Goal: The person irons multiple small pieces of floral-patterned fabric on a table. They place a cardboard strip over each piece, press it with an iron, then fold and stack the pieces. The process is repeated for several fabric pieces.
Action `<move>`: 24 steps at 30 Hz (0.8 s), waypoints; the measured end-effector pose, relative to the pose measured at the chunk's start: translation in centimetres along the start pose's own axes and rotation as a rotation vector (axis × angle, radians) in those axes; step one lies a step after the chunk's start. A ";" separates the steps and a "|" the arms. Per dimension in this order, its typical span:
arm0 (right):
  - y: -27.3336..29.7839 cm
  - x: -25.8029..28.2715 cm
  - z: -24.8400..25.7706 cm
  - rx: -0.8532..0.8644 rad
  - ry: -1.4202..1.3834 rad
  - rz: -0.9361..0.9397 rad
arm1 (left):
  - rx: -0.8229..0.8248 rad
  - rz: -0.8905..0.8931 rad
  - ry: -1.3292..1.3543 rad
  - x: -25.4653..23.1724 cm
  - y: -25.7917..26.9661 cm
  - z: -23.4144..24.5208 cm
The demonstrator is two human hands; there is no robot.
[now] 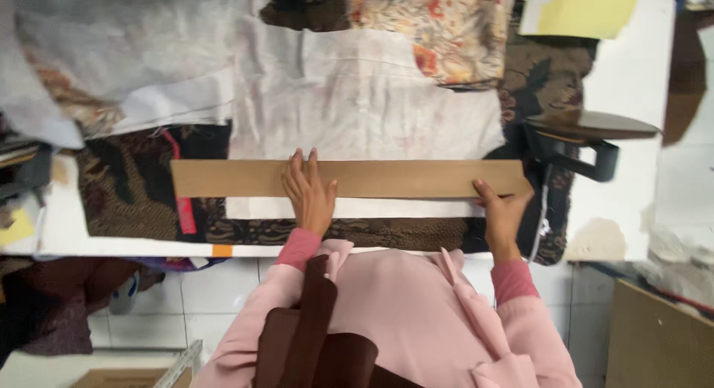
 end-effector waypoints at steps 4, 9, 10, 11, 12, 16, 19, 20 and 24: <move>2.0 2.3 2.0 -0.203 0.750 0.355 | -0.140 0.258 -0.102 5.2 2.6 0.3; 6.0 3.0 -2.0 0.011 1.303 0.727 | -0.033 0.345 -0.114 8.0 3.0 -0.3; 6.2 2.8 -2.9 0.104 1.241 0.737 | -0.032 0.333 -0.118 7.9 2.9 -0.3; 6.6 2.5 -4.0 0.196 1.177 0.747 | -0.028 0.353 -0.122 7.9 2.9 -0.4; 7.0 2.3 -4.9 0.284 1.112 0.751 | -0.022 0.370 -0.126 7.8 2.7 -0.4; 7.2 2.4 -5.3 0.304 1.017 0.777 | -0.010 0.405 -0.093 7.6 2.8 -0.3; 7.1 2.2 -5.4 0.340 1.030 0.796 | -0.079 0.416 -0.111 7.8 3.0 0.8; 7.1 2.2 -5.3 0.349 1.032 0.807 | -0.079 0.411 -0.129 7.8 3.1 1.0; 7.0 1.7 -5.3 0.362 1.062 0.820 | -0.065 0.405 -0.172 8.2 3.6 1.2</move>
Point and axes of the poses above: each hand's wrist, its own y-axis away from the middle knuckle, its own z-axis out of the back of the hand, x = y × z, the point moved 8 cm from there along -y, towards the middle knuckle, and after that the axes turned 6 degrees about y, right-handed, at the moved point
